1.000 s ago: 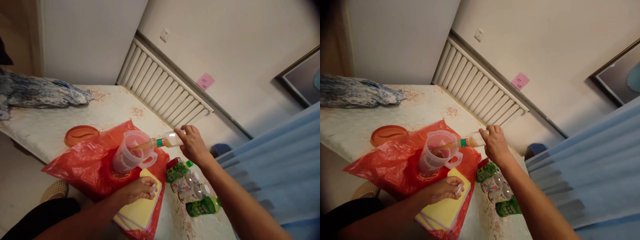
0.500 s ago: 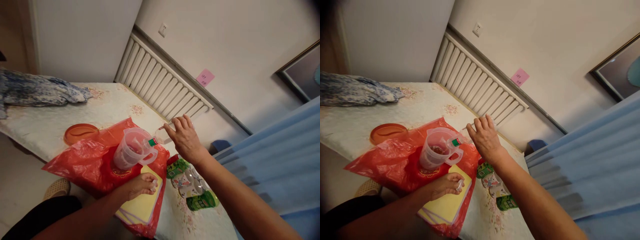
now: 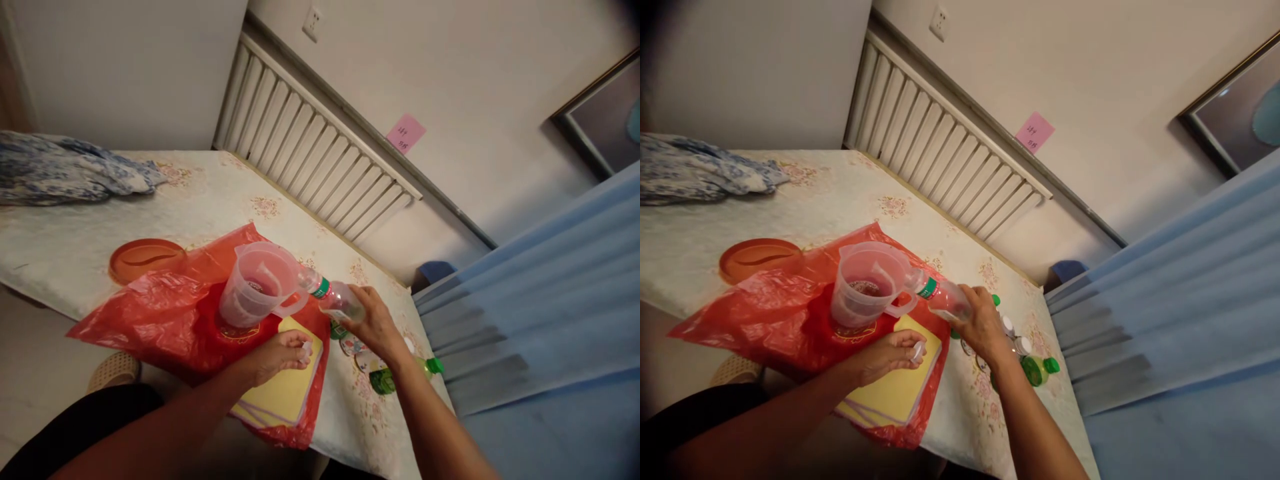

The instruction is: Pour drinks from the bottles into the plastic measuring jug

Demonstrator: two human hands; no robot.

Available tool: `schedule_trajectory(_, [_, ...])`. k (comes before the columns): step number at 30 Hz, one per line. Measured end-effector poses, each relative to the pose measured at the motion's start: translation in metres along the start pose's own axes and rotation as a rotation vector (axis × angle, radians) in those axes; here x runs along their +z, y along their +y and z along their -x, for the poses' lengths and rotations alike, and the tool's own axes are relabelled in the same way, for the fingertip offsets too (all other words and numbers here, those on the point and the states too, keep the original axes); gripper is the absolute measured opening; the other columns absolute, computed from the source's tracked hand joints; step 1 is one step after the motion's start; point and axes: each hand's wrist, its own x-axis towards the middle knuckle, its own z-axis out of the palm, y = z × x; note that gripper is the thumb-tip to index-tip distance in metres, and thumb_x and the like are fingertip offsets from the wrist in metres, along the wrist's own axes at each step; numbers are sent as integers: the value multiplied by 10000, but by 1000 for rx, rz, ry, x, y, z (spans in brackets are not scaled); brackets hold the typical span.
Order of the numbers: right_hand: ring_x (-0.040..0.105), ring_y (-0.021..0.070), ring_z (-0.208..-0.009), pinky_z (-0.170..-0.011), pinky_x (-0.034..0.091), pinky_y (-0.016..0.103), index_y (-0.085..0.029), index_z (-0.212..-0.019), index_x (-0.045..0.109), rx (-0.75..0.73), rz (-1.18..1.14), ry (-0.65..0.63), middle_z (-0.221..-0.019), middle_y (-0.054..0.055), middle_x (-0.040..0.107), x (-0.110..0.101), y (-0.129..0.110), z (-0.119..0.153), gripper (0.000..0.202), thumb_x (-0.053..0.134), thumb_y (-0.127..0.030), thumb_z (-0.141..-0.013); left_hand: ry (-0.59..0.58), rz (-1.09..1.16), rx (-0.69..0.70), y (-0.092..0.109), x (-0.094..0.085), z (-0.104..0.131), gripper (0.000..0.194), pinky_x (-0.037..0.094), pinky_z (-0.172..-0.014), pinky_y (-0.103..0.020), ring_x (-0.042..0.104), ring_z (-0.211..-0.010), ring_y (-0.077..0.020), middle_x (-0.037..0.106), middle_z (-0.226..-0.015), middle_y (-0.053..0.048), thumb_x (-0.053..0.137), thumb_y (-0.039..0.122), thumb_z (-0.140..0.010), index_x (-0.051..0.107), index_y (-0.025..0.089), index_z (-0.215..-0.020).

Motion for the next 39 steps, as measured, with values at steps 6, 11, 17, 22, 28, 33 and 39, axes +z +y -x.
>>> schedule_trajectory(6, [591,294,-1051,-955,463,464,-229,-1222,623,284,-245,70,-1123,68,631,48,47,74,629,757,-221,-608,50,-93,70,-9,-6,-10,348,492,-876,-346,642,-927,-199,678,-986,-68,786,353,-688,658,163,-951])
schedule_trajectory(11, [599,262,-1007,-933,482,412,-218,-1207,643,366,-245,22,-1066,55,610,75,56,121,614,710,-131,-603,179,-218,241,-14,-9,-23,393,467,-926,-376,631,-999,-232,684,-1030,-84,768,365,-688,642,160,-999])
schedule_trajectory(17, [593,264,-1003,-922,484,405,-241,-1210,647,364,-219,-8,-1033,47,605,96,54,132,593,737,-173,-628,169,-328,346,-19,-8,-28,409,491,-901,-397,648,-966,-240,692,-1007,-82,726,335,-693,631,165,-1054])
schedule_trajectory(22, [594,272,-998,-903,493,404,-234,-1199,656,342,-225,-10,-1035,52,609,98,51,125,565,763,-236,-644,162,-470,381,-18,-6,-24,379,498,-876,-380,646,-965,-236,691,-1045,-86,665,292,-733,634,174,-1092])
schedule_trajectory(28, [610,278,-957,-882,508,438,-253,-1158,674,325,-300,47,-1005,49,625,96,43,120,552,783,-181,-621,168,-550,407,-9,-1,-22,344,488,-901,-375,632,-1000,-236,676,-1063,-71,636,253,-750,649,192,-1088])
schedule_trajectory(33, [619,290,-945,-867,514,454,-266,-1087,705,340,-363,87,-973,44,654,99,36,117,515,847,-275,-591,141,-507,423,-8,1,-23,351,488,-924,-366,616,-1051,-240,661,-1104,-74,652,273,-784,622,193,-1124])
schedule_trajectory(39, [622,257,-936,-851,515,393,-223,-1122,685,371,-414,78,-1005,53,659,95,30,114,558,852,-294,-595,133,-431,436,-7,7,-29,469,483,-934,-365,611,-1062,-243,652,-1151,-81,694,311,-783,578,194,-1222])
